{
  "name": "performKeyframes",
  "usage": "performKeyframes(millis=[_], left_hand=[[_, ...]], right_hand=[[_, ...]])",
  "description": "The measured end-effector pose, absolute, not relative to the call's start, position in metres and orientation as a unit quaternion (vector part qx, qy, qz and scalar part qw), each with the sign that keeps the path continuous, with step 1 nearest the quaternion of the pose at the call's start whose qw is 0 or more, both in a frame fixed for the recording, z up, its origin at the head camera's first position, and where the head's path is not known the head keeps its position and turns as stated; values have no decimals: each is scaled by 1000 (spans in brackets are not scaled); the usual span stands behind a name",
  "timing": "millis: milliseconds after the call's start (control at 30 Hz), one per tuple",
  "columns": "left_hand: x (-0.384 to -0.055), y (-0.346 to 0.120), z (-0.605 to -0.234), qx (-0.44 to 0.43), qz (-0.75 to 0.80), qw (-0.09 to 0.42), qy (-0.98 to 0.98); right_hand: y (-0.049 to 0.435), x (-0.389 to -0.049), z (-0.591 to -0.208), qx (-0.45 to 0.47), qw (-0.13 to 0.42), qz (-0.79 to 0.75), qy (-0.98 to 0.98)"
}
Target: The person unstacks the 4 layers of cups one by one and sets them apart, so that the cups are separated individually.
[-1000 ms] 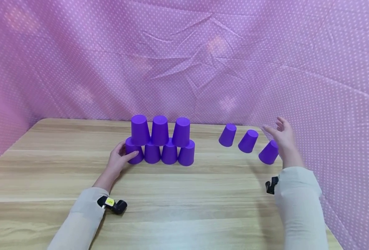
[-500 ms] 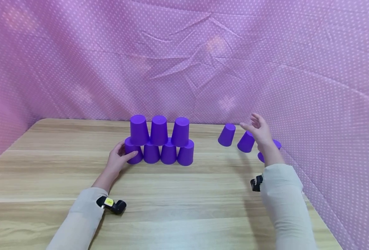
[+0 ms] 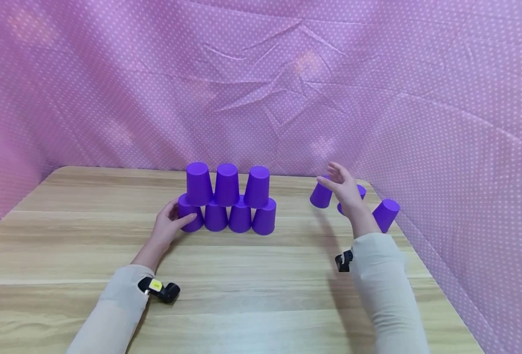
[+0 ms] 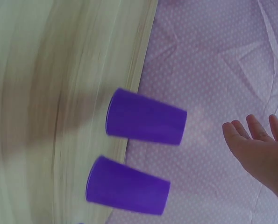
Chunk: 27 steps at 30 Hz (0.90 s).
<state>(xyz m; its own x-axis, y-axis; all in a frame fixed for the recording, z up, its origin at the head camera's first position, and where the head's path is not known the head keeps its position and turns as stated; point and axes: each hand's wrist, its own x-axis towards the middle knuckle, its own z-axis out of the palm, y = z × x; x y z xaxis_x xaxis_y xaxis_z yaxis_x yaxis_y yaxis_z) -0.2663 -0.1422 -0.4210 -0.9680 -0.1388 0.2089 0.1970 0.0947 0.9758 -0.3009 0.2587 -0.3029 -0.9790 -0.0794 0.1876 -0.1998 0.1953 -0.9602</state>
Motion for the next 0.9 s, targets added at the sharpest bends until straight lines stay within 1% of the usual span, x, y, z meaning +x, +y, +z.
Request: performKeyframes(millis=[233,467,900], left_hand=[[-267,-142,-421,-20,-673,122,-729],[-267,-142,-421,-23,-674,125,-728],[-265,-141,-422,-20,-672,128,-729]], right_hand=[[242,-302,-307,111,28,638,-762],[227,-304,-312,144,-9,647,-749],[201,-301,-317,180,-45,642,-744]])
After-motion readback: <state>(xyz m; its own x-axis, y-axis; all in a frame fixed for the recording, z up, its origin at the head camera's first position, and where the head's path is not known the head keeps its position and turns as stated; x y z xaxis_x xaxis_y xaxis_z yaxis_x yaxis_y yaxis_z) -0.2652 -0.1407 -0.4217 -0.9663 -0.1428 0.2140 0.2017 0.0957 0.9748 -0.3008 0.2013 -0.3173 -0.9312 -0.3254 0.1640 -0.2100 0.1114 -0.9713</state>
